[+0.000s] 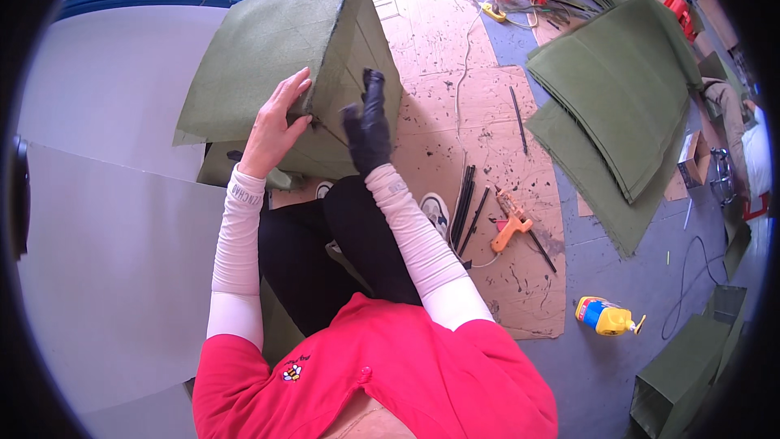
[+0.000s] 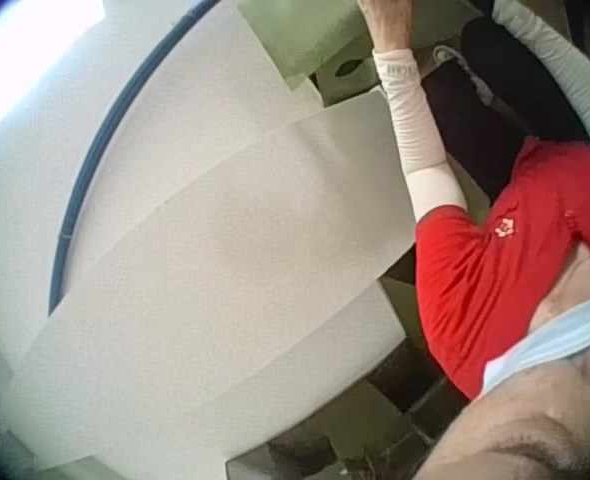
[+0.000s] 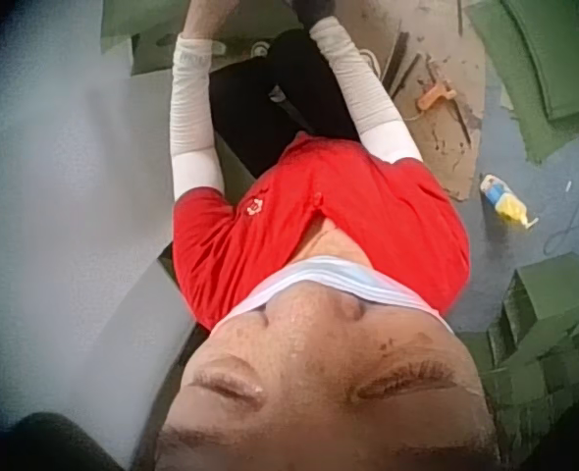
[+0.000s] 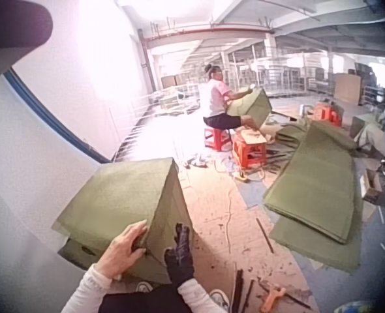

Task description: The person aligns the green fabric covering a frame by hand, applies hot glue along the edges using a glue gun, and presses the fabric down by hand to secure it.

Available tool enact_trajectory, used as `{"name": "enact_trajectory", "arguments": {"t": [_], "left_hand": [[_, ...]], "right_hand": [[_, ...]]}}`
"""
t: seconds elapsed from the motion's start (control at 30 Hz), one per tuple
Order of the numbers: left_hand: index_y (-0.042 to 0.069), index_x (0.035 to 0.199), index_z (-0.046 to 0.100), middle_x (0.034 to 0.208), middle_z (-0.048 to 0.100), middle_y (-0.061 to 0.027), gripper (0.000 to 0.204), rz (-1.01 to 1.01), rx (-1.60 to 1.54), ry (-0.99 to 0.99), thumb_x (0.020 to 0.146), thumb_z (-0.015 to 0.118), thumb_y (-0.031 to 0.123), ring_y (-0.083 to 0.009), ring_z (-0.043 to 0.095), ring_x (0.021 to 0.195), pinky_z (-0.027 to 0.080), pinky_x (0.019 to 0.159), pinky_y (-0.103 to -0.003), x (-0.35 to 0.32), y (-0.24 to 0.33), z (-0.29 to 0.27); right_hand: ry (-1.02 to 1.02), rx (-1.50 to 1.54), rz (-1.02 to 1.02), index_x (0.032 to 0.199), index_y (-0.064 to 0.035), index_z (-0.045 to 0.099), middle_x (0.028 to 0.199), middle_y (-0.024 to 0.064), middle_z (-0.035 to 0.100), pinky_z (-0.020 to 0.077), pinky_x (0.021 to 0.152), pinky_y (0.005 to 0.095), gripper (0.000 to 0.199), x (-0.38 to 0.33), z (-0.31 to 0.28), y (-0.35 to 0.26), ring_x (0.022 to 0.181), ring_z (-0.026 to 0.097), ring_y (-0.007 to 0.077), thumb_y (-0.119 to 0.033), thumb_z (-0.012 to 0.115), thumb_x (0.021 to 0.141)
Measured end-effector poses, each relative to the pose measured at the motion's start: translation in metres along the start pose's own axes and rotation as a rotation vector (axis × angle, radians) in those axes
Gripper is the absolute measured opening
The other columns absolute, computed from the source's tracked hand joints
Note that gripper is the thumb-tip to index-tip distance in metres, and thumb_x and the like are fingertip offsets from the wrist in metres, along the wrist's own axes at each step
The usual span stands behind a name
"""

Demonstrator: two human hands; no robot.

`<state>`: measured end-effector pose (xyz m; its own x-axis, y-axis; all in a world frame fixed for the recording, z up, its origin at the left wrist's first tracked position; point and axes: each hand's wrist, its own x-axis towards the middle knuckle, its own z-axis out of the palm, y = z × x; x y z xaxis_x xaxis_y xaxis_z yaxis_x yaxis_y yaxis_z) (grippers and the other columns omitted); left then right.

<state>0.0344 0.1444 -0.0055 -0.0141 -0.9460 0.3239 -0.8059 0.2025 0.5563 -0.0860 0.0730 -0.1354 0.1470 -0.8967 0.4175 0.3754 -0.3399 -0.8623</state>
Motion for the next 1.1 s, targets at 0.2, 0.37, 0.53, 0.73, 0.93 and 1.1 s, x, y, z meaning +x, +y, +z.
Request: {"name": "enact_trajectory", "arguments": {"t": [0.2,0.37,0.53,0.73,0.93,1.1], "left_hand": [[0.006,0.141,0.041,0.135,0.050,-0.0141,0.075,0.026,0.013,-0.014,0.072,0.059,-0.017,-0.0280,0.052,0.127,0.044,0.102,-0.037,0.003,0.001,0.002],[0.006,0.141,0.041,0.134,0.050,-0.0142,0.075,0.076,0.063,-0.018,0.073,0.060,-0.016,-0.0289,0.053,0.124,0.045,0.101,-0.038,0.004,0.001,0.005],[0.007,0.141,0.041,0.134,0.051,-0.0140,0.075,0.052,0.056,0.004,0.073,0.065,-0.014,-0.0283,0.054,0.123,0.045,0.101,-0.038,0.003,-0.001,0.003],[0.008,0.142,0.041,0.136,0.050,-0.0131,0.077,0.057,0.012,0.013,0.072,0.066,-0.014,-0.0287,0.054,0.123,0.045,0.102,-0.037,0.004,-0.004,0.001],[0.008,0.141,0.040,0.139,0.046,-0.0146,0.076,0.095,0.044,0.005,0.071,0.061,-0.015,-0.0367,0.049,0.124,0.042,0.104,-0.041,0.001,-0.003,0.002],[0.008,0.141,0.042,0.141,0.047,-0.0114,0.079,0.111,-0.047,0.042,0.068,0.063,-0.015,-0.0329,0.047,0.129,0.041,0.107,-0.039,-0.003,-0.003,-0.004]], "right_hand": [[-0.089,-0.218,-0.105,0.150,0.0006,0.015,0.148,0.0226,0.031,0.0290,0.113,0.0396,0.113,0.017,0.017,0.015,0.138,0.032,0.0345,-0.049,0.080,0.071],[-0.075,-0.074,0.015,0.151,0.0004,0.015,0.150,0.0206,0.031,0.0292,0.112,0.0381,0.097,0.012,0.014,0.018,0.138,0.033,0.0305,-0.043,0.071,0.084],[0.250,0.033,-0.030,0.149,0.0021,0.020,0.146,0.0216,0.039,0.0299,0.111,0.0366,0.067,0.004,0.011,0.008,0.135,0.039,0.0312,-0.031,0.048,0.098],[0.396,-0.181,-0.143,0.144,0.0052,0.030,0.143,0.0240,0.043,0.0316,0.109,0.0378,0.054,0.022,0.039,-0.016,0.131,0.043,0.0339,-0.027,0.041,0.102],[0.391,-0.192,-0.117,0.140,0.0068,0.035,0.138,0.0248,0.046,0.0324,0.110,0.0393,0.049,0.035,0.065,-0.003,0.130,0.044,0.0348,-0.025,0.039,0.102],[0.436,-0.221,-0.163,0.137,0.0072,0.039,0.137,0.0225,0.049,0.0332,0.110,0.0387,0.047,0.038,0.066,0.016,0.129,0.046,0.0325,-0.024,0.040,0.103]]}}
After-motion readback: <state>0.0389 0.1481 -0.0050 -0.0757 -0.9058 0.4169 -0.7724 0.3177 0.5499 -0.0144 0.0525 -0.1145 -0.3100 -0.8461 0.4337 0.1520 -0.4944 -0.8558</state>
